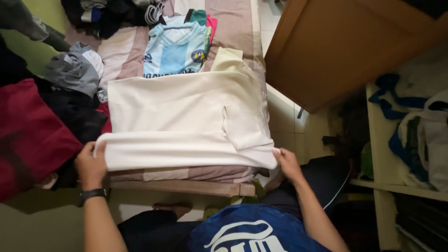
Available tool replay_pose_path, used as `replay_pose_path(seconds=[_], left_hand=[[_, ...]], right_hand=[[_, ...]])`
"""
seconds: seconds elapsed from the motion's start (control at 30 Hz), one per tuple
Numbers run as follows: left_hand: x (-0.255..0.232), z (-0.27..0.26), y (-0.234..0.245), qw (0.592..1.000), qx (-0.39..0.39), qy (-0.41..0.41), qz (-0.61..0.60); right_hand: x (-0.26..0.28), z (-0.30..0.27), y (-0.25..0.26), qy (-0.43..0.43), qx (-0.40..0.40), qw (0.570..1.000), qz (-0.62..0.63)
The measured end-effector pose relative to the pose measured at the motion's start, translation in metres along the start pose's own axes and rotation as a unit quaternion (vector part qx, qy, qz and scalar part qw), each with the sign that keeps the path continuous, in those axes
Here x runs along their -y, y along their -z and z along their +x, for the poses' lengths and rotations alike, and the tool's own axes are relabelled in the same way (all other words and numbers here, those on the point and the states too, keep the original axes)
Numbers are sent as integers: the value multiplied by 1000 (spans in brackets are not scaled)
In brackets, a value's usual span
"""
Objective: Folding various items of clothing including jerseys, t-shirts, and trousers, and placing them into a closet shelf.
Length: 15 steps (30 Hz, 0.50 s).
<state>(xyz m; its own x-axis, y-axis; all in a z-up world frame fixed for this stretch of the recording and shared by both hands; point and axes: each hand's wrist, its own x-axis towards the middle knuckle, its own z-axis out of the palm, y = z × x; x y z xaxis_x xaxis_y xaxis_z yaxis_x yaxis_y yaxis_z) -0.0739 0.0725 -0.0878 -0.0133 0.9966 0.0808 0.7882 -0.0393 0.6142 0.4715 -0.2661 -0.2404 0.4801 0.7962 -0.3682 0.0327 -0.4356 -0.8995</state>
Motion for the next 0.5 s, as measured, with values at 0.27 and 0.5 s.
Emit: replay_pose_path(seconds=[0.27,0.5], left_hand=[[39,-1,-21,985,87,-50,140],[47,-14,-19,975,24,-106,192]], right_hand=[[19,-1,1,-6,79,997,-25],[-3,27,5,-15,86,991,-105]])
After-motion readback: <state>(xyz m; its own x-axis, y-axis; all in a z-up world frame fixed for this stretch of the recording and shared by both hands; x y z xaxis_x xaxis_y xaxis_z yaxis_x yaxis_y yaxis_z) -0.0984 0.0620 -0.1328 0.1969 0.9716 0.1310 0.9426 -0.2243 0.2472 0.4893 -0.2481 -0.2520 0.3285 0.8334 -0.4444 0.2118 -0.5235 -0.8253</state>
